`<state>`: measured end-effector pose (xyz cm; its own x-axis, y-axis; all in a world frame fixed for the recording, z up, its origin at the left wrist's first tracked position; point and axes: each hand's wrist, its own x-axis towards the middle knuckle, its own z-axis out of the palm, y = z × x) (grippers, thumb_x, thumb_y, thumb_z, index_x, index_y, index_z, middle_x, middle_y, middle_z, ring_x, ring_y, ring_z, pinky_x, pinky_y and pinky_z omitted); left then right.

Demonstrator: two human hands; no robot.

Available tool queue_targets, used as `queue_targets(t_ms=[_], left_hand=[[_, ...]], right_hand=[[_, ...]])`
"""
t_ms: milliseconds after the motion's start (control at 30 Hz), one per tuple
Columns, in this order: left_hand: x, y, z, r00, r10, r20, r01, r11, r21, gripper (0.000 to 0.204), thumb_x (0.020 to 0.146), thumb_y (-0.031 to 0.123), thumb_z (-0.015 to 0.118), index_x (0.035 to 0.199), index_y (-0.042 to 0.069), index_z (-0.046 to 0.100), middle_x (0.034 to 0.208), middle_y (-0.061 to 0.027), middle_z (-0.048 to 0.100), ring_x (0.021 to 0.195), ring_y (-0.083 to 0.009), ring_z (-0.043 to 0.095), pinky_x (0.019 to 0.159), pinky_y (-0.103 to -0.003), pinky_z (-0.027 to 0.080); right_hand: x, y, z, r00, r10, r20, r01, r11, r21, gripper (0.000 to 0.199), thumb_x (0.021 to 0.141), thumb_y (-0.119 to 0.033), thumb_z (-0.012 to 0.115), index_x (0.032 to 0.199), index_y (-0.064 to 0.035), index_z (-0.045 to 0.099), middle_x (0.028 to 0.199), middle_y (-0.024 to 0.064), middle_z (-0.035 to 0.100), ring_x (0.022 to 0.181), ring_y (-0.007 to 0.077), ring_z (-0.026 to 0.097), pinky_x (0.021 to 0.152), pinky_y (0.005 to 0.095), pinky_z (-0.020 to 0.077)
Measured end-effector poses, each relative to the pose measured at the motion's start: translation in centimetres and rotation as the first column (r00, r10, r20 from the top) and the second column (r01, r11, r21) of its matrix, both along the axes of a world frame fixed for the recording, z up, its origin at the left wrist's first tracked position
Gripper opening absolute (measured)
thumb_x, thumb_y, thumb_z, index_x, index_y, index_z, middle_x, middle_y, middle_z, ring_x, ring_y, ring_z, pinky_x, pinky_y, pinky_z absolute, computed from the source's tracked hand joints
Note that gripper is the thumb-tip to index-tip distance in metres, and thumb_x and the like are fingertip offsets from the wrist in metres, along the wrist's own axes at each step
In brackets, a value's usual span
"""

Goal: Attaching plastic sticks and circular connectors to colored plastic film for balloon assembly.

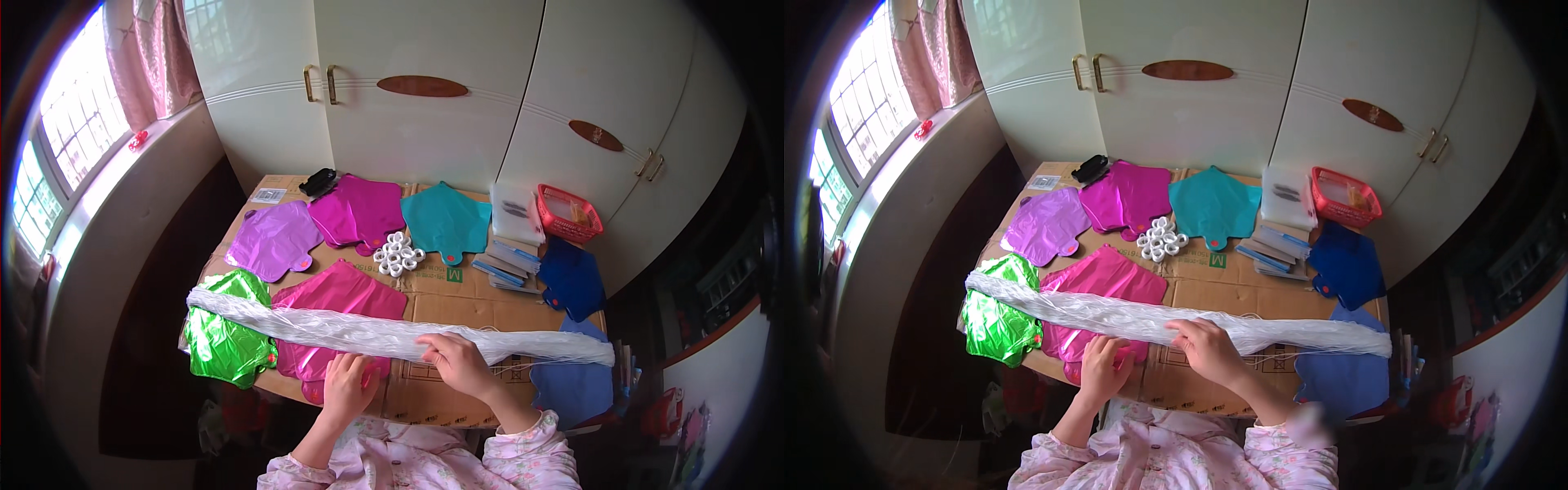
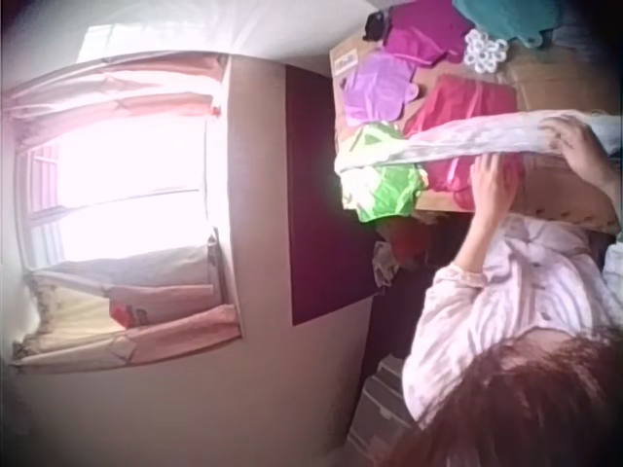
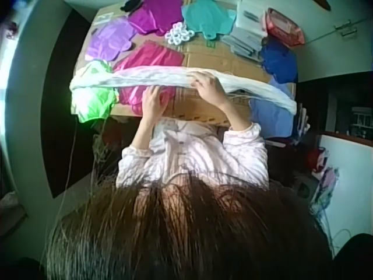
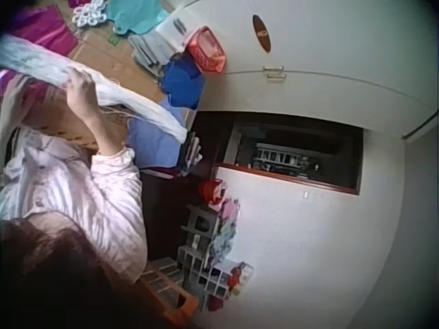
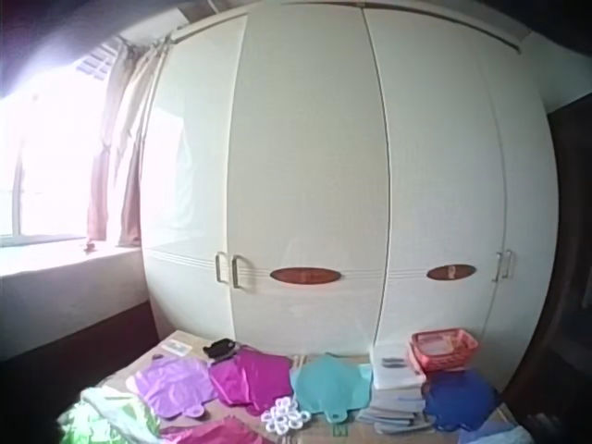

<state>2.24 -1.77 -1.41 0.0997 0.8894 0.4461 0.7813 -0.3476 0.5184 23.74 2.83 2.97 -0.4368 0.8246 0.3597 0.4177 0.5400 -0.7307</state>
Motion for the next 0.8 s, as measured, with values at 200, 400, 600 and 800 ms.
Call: queue_targets(t_ms=[200,400,600,800], left_hand=[[-0.1,0.3,0.5,0.997,-0.011,-0.079,0.016,0.998,0.062,0.025,0.074,0.013,0.064,0.098,0.007,0.061,0.095,-0.0070,0.061,0.088,-0.0244,0.055,0.074,-0.036,0.041],[-0.2,0.8,0.4,0.992,-0.012,-0.128,0.026,0.994,0.106,0.028,0.074,0.013,0.063,0.102,0.006,0.062,0.102,-0.0071,0.061,0.091,-0.0233,0.055,0.075,-0.036,0.041],[-0.4,-0.1,0.4,0.991,-0.088,-0.105,0.089,0.996,0.009,0.031,0.072,0.015,0.066,0.102,0.007,0.061,0.102,-0.0078,0.061,0.091,-0.0231,0.055,0.074,-0.036,0.041],[4.4,-0.9,6.7,0.963,-0.269,0.003,0.264,0.947,0.181,0.031,0.072,0.021,0.070,0.098,0.008,0.059,0.096,-0.0075,0.060,0.090,-0.0225,0.055,0.077,-0.036,0.040]], right_hand=[[3.2,-0.6,1.8,0.964,-0.193,0.181,0.141,0.954,0.264,0.007,0.075,0.000,0.059,0.079,-0.0045,0.062,0.074,0.0084,0.062,0.074,0.0273,0.057,0.069,0.0357,0.0449],[11.0,-2.0,1.2,0.840,-0.401,-0.366,0.325,0.911,-0.254,0.010,0.088,-0.005,0.054,0.082,-0.0014,0.060,0.077,0.0040,0.058,0.073,0.0126,0.054,0.068,0.0265,0.0432],[15.7,-4.5,1.1,0.404,-0.436,-0.805,0.275,0.897,-0.347,0.012,0.090,-0.012,0.051,0.086,-0.0015,0.056,0.080,0.0031,0.055,0.075,0.0113,0.050,0.076,0.0230,0.0379],[9.6,-7.3,3.1,0.807,-0.292,-0.513,0.156,0.943,-0.293,0.014,0.088,-0.013,0.052,0.082,-0.0021,0.058,0.077,0.0066,0.056,0.063,0.0095,0.049,0.059,0.0213,0.0408]])
